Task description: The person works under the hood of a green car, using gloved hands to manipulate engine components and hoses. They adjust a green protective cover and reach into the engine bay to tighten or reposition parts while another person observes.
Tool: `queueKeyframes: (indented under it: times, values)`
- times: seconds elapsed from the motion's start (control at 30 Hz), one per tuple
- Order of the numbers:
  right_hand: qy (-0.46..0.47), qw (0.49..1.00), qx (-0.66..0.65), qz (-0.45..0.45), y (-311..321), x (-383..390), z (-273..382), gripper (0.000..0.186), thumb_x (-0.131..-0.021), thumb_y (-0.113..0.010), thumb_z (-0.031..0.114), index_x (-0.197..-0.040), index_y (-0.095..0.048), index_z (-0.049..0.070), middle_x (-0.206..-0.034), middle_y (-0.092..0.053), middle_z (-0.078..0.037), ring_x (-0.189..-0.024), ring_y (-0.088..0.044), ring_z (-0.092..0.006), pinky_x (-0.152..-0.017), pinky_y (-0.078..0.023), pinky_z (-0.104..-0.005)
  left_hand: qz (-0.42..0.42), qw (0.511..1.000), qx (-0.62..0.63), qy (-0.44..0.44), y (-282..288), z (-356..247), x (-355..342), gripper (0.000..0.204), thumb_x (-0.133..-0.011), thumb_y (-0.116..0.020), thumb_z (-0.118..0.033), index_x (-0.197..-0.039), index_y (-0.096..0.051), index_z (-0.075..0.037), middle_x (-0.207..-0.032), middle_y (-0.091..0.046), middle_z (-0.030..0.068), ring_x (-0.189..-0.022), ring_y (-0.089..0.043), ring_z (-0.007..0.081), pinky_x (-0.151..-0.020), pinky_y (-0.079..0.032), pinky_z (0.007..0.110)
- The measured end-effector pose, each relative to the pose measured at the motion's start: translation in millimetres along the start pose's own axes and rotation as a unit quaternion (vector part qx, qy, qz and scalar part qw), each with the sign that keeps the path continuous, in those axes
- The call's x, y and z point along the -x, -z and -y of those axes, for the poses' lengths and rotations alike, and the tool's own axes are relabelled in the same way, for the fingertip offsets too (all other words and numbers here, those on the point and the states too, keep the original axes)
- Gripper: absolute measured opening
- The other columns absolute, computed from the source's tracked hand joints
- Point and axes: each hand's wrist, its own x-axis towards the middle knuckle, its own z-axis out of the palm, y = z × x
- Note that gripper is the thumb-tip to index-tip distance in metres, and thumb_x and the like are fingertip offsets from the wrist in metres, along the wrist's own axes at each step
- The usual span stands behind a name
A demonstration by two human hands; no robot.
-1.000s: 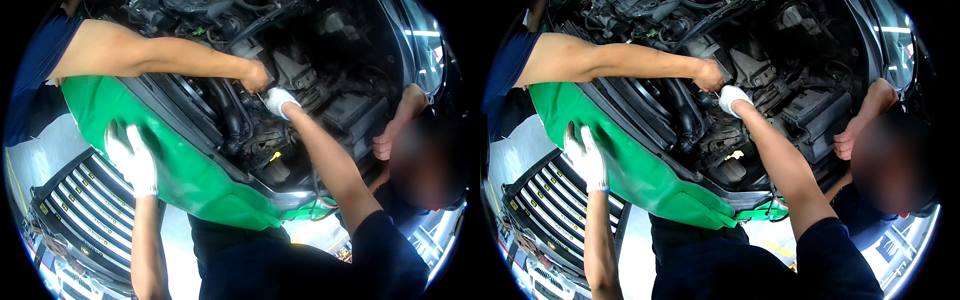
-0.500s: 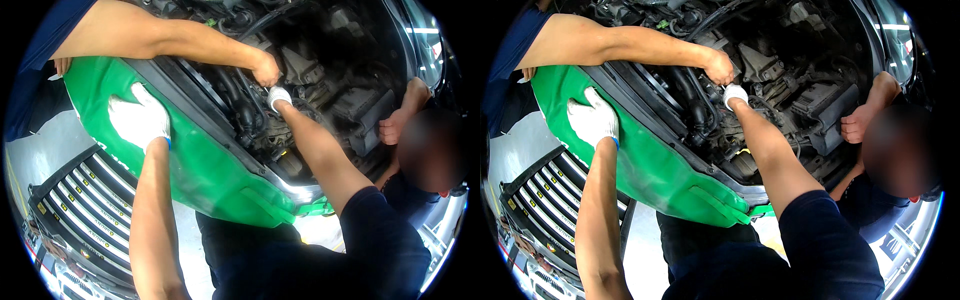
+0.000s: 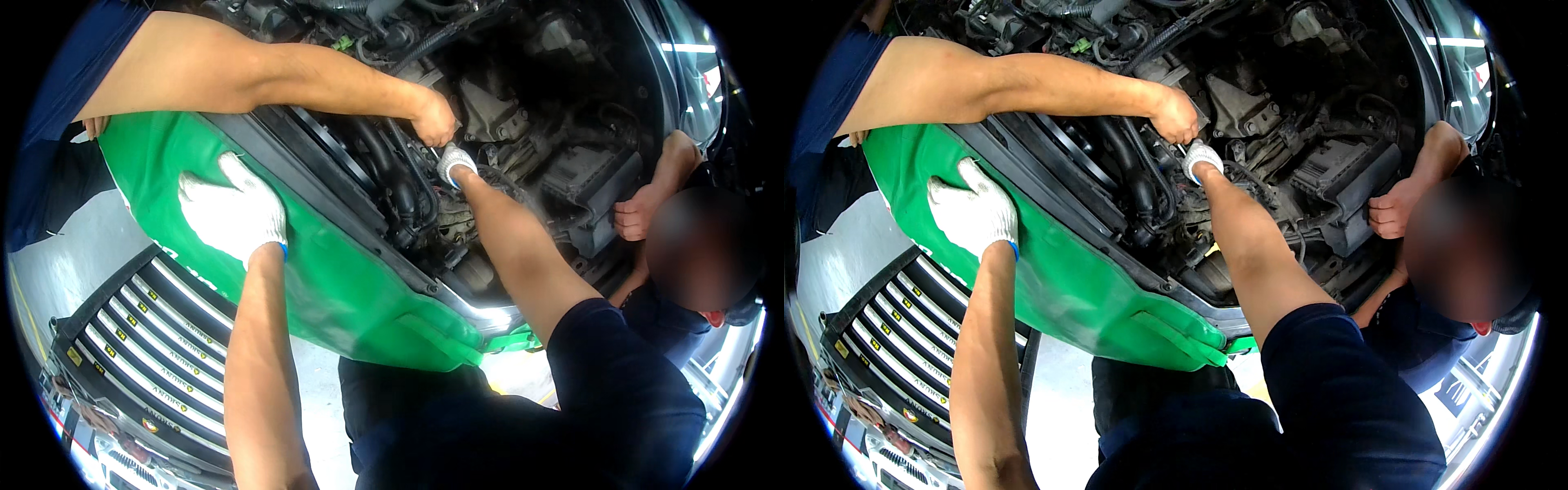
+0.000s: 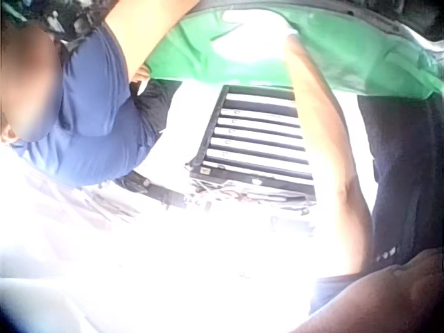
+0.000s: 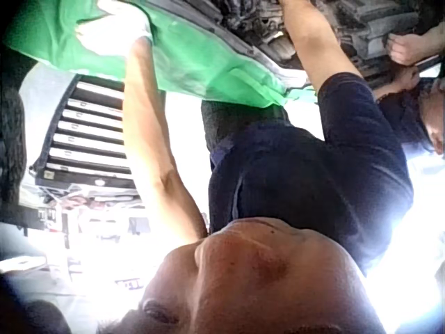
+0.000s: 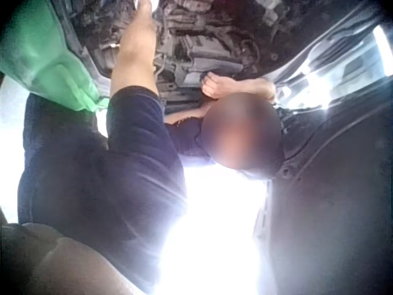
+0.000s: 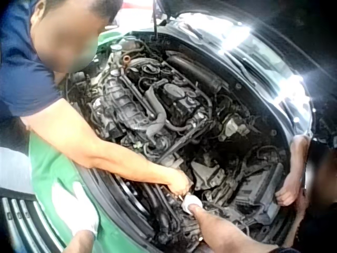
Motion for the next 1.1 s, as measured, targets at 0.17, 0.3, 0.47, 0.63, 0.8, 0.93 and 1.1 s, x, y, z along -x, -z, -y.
queueKeyframes:
  times: [0.17, 0.3, 0.47, 0.63, 0.8, 0.93, 1.1]
  values:
    - [-0.014, 1.0, -0.004, 0.027, 1, 1, -1, 0.043, -0.088, -0.056, 0.015, -0.125, -0.055, -0.007, -0.122, -0.063, -0.03, -0.117, -0.062, -0.0392, -0.097, -0.05, -0.0442, 0.007, 1.0, 0.0, -0.007, 4, -4, 0, 0.066, -0.096, -0.055, -0.04, -0.134, -0.049, 0.013, -0.138, -0.052, 0.0302, -0.128, -0.051, 0.0412, -0.11, -0.039, 0.045]
    - [0.027, 0.998, 0.053, 0.004, 1, 5, 4, 0.039, -0.094, -0.047, 0.01, -0.127, -0.052, -0.01, -0.117, -0.065, -0.031, -0.11, -0.065, -0.0412, -0.09, -0.053, -0.0471, 0.013, 1.0, 0.005, 0.001, 3, -3, 0, 0.066, -0.094, -0.056, -0.039, -0.134, -0.049, 0.013, -0.137, -0.052, 0.0304, -0.128, -0.05, 0.0413, -0.111, -0.038, 0.046]
    - [0.042, 0.996, 0.081, -0.012, -1, 8, 6, 0.035, -0.095, -0.044, 0.011, -0.122, -0.059, -0.006, -0.115, -0.067, -0.027, -0.106, -0.067, -0.0399, -0.088, -0.054, -0.0482, 0.006, 1.0, -0.003, -0.011, 1, 3, -1, 0.067, -0.093, -0.06, -0.037, -0.136, -0.047, 0.013, -0.138, -0.05, 0.0308, -0.13, -0.046, 0.0419, -0.113, -0.034, 0.047]
    - [0.019, 0.997, 0.077, -0.025, 10, 18, 19, 0.033, -0.095, -0.047, 0.012, -0.121, -0.064, 0.001, -0.119, -0.068, -0.022, -0.11, -0.067, -0.0356, -0.09, -0.054, -0.0454, 0.004, 1.0, -0.005, -0.009, 0, 5, -3, 0.066, -0.094, -0.059, -0.04, -0.135, -0.047, 0.011, -0.137, -0.051, 0.0304, -0.127, -0.05, 0.0419, -0.11, -0.038, 0.046]
    - [-0.079, 0.996, -0.003, 0.047, -10, -6, 11, 0.06, -0.107, -0.016, 0.034, -0.125, -0.062, -0.001, -0.128, -0.063, -0.022, -0.121, -0.058, -0.0389, -0.102, -0.046, -0.0481, -0.01, 1.0, 0.003, -0.014, -2, 3, -2, 0.065, -0.092, -0.063, -0.035, -0.133, -0.048, 0.013, -0.133, -0.053, 0.0307, -0.126, -0.049, 0.0419, -0.11, -0.037, 0.048]
    - [-0.01, 0.998, 0.063, 0.016, -11, -1, -1, 0.044, -0.103, -0.034, 0.025, -0.127, -0.061, 0.0, -0.128, -0.063, -0.022, -0.117, -0.063, -0.0374, -0.096, -0.05, -0.0474, -0.024, 0.999, 0.001, -0.022, -5, 2, 2, 0.065, -0.09, -0.065, -0.034, -0.131, -0.049, 0.014, -0.131, -0.054, 0.031, -0.122, -0.051, 0.0425, -0.108, -0.039, 0.048]
    - [0.056, 0.992, 0.112, 0.007, -7, -8, -1, 0.036, -0.097, -0.043, 0.016, -0.128, -0.058, 0.004, -0.123, -0.066, -0.022, -0.112, -0.065, -0.0377, -0.091, -0.054, -0.0473, -0.054, 0.998, 0.003, -0.038, -9, 6, -2, 0.064, -0.089, -0.066, -0.034, -0.128, -0.05, 0.014, -0.128, -0.055, 0.0315, -0.12, -0.052, 0.0437, -0.106, -0.04, 0.049]
